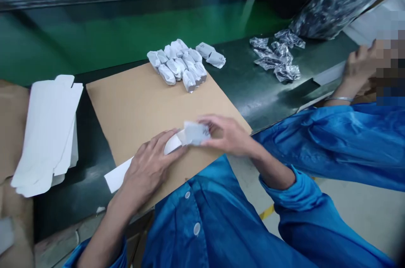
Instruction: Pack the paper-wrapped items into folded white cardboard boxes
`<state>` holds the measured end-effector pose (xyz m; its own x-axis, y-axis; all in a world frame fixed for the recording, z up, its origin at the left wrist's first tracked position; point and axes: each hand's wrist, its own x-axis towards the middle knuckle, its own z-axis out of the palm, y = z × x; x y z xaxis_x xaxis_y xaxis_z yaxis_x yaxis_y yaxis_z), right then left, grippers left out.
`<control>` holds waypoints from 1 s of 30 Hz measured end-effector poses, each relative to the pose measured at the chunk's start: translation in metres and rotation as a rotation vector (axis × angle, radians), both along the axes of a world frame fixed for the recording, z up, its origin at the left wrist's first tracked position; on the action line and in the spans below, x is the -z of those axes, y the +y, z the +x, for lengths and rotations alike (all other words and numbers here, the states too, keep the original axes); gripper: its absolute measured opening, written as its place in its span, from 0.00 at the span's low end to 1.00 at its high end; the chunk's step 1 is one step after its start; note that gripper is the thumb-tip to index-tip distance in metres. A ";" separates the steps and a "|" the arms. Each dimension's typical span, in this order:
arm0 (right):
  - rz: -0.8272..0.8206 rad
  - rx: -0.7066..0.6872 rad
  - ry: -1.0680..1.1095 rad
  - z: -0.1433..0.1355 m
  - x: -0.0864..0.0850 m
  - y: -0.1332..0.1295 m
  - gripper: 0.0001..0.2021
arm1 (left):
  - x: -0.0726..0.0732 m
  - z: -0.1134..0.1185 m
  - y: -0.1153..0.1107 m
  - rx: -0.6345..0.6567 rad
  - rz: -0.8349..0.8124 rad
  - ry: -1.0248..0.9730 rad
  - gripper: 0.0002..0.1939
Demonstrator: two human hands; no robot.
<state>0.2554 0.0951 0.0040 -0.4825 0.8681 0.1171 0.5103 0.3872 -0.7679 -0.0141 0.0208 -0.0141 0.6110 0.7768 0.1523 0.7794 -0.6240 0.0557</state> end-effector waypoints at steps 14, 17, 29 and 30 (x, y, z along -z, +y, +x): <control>0.423 -0.242 -0.165 -0.035 0.028 -0.030 0.14 | -0.006 0.003 -0.011 0.121 -0.031 -0.022 0.24; 0.334 -0.167 -0.101 -0.044 0.030 -0.044 0.15 | -0.004 0.001 -0.011 0.125 -0.031 -0.046 0.25; 0.230 0.043 -0.028 -0.063 0.027 -0.071 0.26 | 0.007 0.000 -0.016 -0.069 -0.012 -0.157 0.33; 0.221 0.043 -0.029 -0.065 0.027 -0.070 0.26 | 0.006 0.003 -0.017 -0.080 -0.019 -0.150 0.33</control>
